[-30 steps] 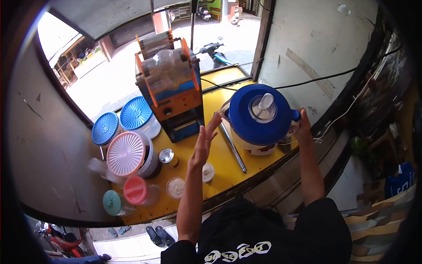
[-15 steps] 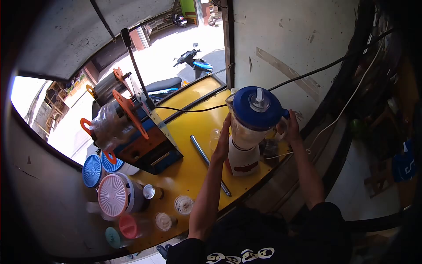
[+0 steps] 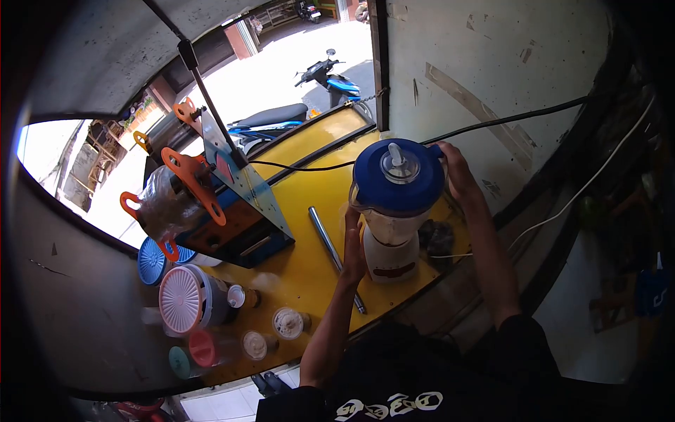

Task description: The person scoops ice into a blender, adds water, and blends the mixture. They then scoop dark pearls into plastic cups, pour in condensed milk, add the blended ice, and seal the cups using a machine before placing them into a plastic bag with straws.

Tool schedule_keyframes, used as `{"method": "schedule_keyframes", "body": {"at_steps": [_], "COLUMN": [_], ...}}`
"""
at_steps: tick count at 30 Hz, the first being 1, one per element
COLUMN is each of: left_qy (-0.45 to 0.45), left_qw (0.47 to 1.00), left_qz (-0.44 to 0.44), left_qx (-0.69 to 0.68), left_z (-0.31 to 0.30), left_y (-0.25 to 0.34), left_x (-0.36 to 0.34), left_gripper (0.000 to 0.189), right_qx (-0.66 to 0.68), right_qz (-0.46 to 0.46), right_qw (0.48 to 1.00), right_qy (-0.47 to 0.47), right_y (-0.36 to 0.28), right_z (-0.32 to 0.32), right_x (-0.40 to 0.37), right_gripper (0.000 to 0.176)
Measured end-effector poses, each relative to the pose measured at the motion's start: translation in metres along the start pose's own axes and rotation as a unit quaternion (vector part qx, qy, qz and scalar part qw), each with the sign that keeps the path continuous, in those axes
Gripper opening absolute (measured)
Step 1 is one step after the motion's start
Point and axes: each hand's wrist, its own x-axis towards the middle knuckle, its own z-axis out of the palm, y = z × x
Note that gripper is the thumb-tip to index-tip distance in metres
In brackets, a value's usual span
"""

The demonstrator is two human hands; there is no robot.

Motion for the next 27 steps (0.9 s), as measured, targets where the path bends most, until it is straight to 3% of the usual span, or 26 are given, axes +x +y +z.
{"method": "schedule_keyframes", "body": {"at_steps": [2,8,10,12,13,15,16,17,18,19,20,22,23,25,27], "left_qy": [0.013,0.024,0.023,0.002,0.041,0.061,0.091,0.118,0.139,0.160,0.194,0.259,0.287,0.343,0.343], "left_qw": [1.000,0.999,0.999,0.994,0.990,0.977,0.978,0.977,0.971,0.964,0.957,0.937,0.929,0.910,0.913], "left_qz": [0.006,0.014,-0.004,-0.060,-0.062,-0.116,-0.136,-0.154,-0.174,-0.193,-0.195,-0.203,-0.197,-0.181,-0.163], "left_qx": [0.018,0.027,0.040,0.094,0.121,0.171,0.131,0.092,0.091,0.089,0.093,0.119,0.124,0.145,0.146], "left_z": [0.005,-0.002,-0.017,-0.041,-0.051,-0.074,-0.086,-0.097,-0.107,-0.115,-0.121,-0.133,-0.140,-0.153,-0.159], "left_y": [0.000,0.014,0.024,0.035,0.046,0.071,0.073,0.076,0.082,0.089,0.096,0.108,0.112,0.117,0.117], "left_x": [-0.007,-0.023,-0.039,-0.068,-0.088,-0.133,-0.159,-0.183,-0.203,-0.219,-0.230,-0.245,-0.248,-0.248,-0.236], "left_gripper": [0.065,0.061,0.061,0.058,0.050,0.041,0.036,0.032,0.027,0.024,0.017,0.016,0.015,0.015,0.015], "right_qx": [0.022,-0.051,-0.017,-0.069,-0.065,-0.078,-0.058,-0.088,-0.230,-0.261,-0.358,-0.398,-0.397,-0.471,-0.468], "right_qz": [0.040,-0.006,-0.061,-0.172,-0.217,-0.279,-0.221,-0.188,-0.062,-0.084,-0.109,-0.127,-0.128,-0.158,-0.167], "right_qw": [0.997,0.997,0.990,0.910,0.880,0.899,0.941,0.974,0.968,0.933,0.867,0.788,0.786,0.709,0.708], "right_qy": [-0.067,-0.063,0.129,0.372,0.418,0.328,0.251,0.091,-0.077,-0.235,-0.328,-0.453,-0.455,-0.501,-0.501], "right_y": [0.011,0.019,0.017,0.013,0.013,0.026,0.035,0.054,0.032,0.050,0.063,0.095,0.108,0.129,0.139], "right_z": [-0.007,0.001,0.006,0.012,0.020,0.054,0.082,0.102,0.136,0.160,0.187,0.228,0.246,0.278,0.288], "right_x": [0.011,0.019,0.003,-0.044,-0.074,-0.127,-0.148,-0.164,-0.178,-0.182,-0.191,-0.206,-0.212,-0.221,-0.225], "right_gripper": [0.030,0.027,0.028,0.032,0.031,0.032,0.032,0.034,0.037,0.046,0.063,0.080,0.080,0.092,0.093]}}
